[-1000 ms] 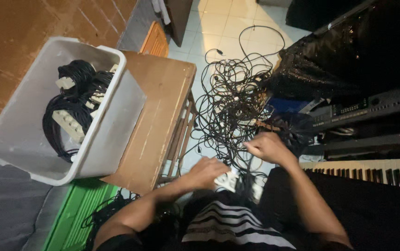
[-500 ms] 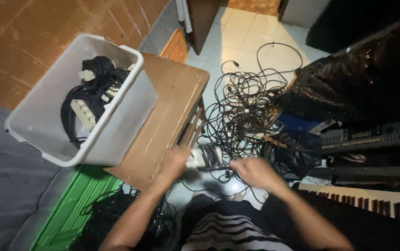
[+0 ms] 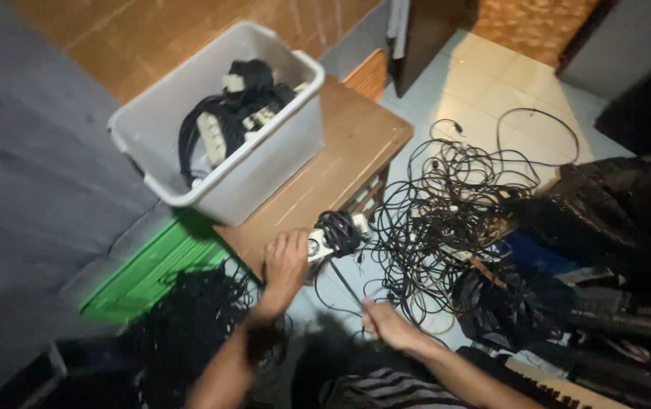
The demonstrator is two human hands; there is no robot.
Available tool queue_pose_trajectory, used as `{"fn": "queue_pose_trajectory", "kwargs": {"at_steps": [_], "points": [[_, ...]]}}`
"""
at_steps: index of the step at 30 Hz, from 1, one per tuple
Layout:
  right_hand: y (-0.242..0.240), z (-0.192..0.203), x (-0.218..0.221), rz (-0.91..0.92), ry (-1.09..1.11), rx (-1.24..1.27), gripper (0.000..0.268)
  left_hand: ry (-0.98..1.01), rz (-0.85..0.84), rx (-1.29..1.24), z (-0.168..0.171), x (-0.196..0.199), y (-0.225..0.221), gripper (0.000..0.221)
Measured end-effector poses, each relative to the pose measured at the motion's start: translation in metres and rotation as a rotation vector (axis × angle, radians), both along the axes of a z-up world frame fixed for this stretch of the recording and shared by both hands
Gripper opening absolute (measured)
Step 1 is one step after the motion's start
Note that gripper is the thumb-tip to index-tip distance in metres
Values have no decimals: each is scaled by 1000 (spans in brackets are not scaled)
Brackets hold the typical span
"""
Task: The person picks up black power cables from a pile on the floor, winds them into coils by hand, and places the coiled cables into a white plastic storage bin containing several power strips.
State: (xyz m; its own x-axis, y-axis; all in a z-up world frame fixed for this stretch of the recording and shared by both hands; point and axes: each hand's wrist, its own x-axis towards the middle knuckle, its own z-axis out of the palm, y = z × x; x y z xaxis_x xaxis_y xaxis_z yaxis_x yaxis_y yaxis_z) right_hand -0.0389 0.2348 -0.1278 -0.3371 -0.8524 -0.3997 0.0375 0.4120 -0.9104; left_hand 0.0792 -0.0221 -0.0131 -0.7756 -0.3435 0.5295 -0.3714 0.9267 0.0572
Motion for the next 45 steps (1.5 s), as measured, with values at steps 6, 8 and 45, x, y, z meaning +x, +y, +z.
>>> {"fn": "queue_pose_trajectory", "kwargs": {"at_steps": [6, 8, 45], "points": [[-73, 79, -99, 213, 1105, -181, 44, -238, -514, 98, -23, 50, 28, 31], [-107, 57, -99, 167, 770, -234, 45, -56, -632, 37, -6, 67, 44, 33], [-222, 77, -52, 785, 948, 58, 65, -252, -196, 440, -40, 113, 0, 45]]}}
